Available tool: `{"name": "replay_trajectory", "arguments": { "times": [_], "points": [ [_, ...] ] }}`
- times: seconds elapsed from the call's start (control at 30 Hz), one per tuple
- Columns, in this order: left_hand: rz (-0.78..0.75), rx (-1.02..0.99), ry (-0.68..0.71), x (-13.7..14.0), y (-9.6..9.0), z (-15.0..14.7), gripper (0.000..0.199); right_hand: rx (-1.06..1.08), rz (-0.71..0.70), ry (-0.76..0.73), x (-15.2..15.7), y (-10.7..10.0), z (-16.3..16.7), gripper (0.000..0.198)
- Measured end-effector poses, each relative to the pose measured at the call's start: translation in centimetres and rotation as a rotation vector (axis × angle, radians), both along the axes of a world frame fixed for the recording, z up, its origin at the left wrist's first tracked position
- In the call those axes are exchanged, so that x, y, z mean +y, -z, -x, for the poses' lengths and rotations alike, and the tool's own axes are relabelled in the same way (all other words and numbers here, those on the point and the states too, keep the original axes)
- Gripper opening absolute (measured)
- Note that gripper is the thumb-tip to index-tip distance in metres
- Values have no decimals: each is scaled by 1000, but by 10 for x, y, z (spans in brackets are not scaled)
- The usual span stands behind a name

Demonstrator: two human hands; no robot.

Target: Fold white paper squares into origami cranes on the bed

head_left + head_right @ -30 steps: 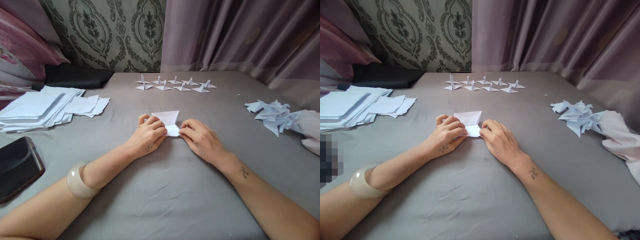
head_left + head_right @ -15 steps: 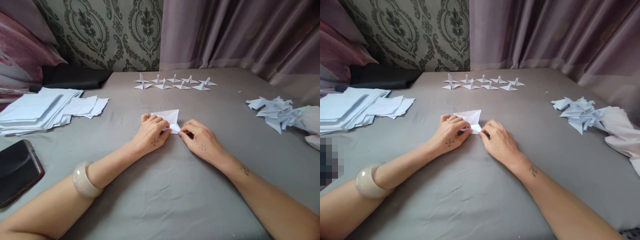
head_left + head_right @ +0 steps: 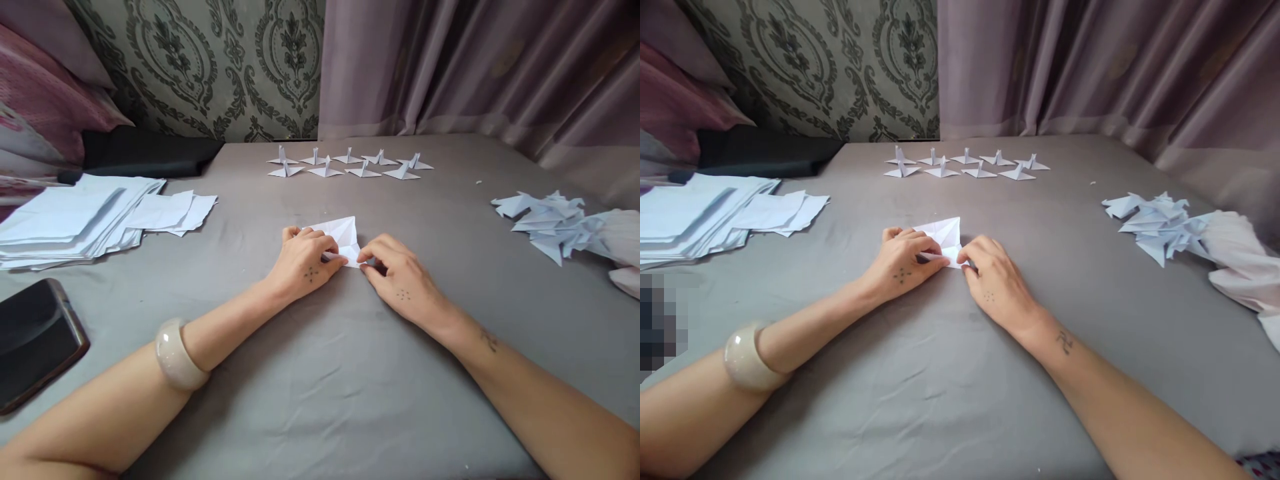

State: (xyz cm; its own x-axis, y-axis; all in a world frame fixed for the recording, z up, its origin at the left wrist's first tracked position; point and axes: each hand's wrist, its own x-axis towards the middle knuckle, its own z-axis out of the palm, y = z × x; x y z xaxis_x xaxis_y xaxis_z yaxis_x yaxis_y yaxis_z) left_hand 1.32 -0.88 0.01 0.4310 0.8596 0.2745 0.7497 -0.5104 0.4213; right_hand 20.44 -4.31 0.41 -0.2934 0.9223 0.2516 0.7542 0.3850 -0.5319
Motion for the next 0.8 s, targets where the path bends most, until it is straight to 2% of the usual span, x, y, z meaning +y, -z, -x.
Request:
{"name": "replay_trajectory", "arguments": {
  "times": [0.1,0.2,0.3,0.43,0.57,0.63,0.7,0.8],
  "points": [
    [66,-20,9,0,-5,3,19,-81,-41,-119,-4,1,1,29],
    [137,-11,54,1,-10,11,19,-153,-36,-135,-7,1,0,32],
    [138,35,154,5,-11,22,13,-193,-39,-147,-8,2,0,33],
    [14,56,249,11,-8,28,20,-225,-42,-160,-9,3,0,38],
    [-267,31,128,7,-5,22,22,-264,-44,-160,-9,2,1,38],
    [-349,18,46,4,-4,18,35,-280,-45,-151,-10,1,1,37],
    [-362,19,17,2,-2,17,37,-296,-44,-139,-10,0,1,36],
    [-317,64,115,2,2,17,22,-321,-33,-114,-10,-2,1,35]
  ]
}}
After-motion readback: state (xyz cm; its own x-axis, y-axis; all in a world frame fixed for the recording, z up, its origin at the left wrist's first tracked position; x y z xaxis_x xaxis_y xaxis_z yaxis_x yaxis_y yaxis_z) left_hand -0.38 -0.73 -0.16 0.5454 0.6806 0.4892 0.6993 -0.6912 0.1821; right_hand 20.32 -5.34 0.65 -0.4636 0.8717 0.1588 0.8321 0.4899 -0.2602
